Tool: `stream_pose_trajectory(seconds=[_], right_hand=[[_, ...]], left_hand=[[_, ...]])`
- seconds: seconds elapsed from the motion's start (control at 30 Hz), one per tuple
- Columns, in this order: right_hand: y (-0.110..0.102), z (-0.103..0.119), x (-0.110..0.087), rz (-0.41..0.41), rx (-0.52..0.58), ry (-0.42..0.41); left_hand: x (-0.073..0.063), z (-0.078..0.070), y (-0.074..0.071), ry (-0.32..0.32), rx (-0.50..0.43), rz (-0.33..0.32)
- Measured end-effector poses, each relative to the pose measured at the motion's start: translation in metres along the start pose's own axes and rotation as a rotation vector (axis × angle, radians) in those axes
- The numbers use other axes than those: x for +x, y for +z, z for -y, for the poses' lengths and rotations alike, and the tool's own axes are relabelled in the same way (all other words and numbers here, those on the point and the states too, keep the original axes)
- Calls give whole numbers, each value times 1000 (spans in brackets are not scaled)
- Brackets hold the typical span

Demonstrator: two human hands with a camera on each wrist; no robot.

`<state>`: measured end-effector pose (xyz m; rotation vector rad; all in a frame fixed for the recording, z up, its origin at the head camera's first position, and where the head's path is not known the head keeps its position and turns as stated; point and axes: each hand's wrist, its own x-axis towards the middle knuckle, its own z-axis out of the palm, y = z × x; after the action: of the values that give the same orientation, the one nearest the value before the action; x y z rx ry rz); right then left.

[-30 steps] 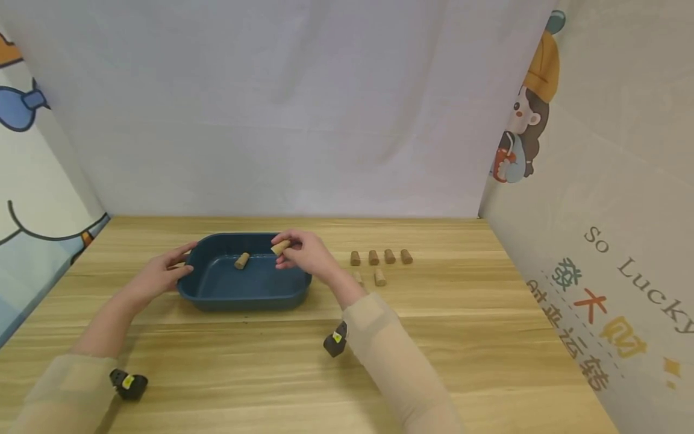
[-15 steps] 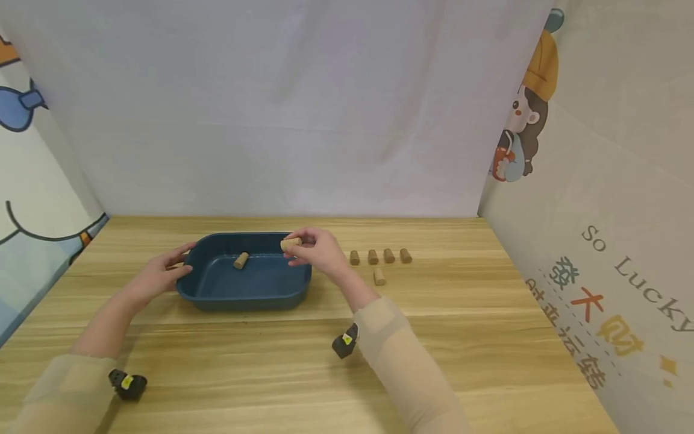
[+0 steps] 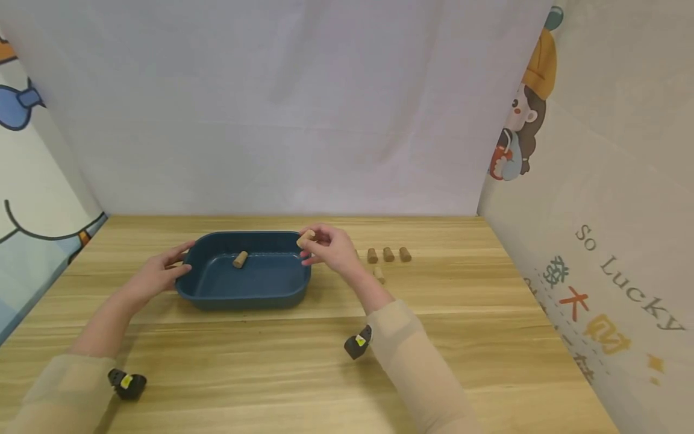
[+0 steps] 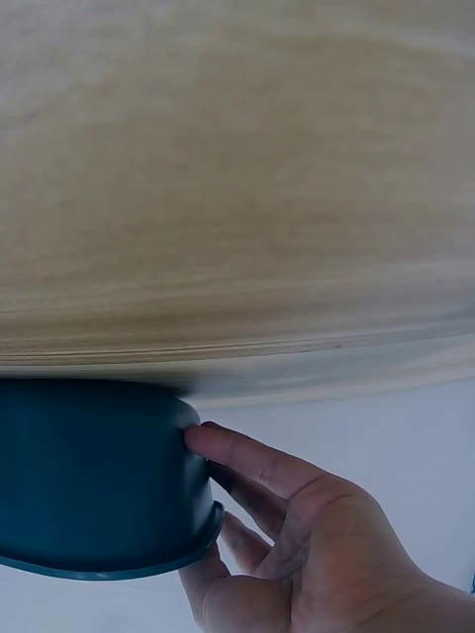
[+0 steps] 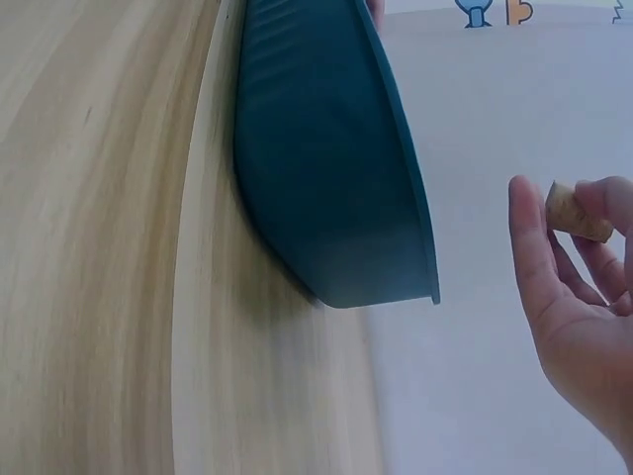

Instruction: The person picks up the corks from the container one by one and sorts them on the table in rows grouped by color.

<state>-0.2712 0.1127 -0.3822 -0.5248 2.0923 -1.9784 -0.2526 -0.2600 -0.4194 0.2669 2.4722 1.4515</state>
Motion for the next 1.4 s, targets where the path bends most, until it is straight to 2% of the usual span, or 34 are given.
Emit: stream_pose_trajectory(seconds=[0.1, 0.4, 0.77, 1.1, 1.4], right_hand=[[-4, 3, -3, 3, -8, -17], [-19, 7, -13, -63, -51, -59], [-44, 13, -31, -137, -176, -81], [-67, 12, -48, -177, -77, -20], [-86, 3, -60, -221, -21, 31]], left_hand=[[0, 1, 0, 0, 1, -4], [1, 2, 0, -2, -2, -6], [1, 3, 0, 3, -12, -6], [1, 3, -1, -1, -37, 6], [1, 2, -1, -12, -10, 2]])
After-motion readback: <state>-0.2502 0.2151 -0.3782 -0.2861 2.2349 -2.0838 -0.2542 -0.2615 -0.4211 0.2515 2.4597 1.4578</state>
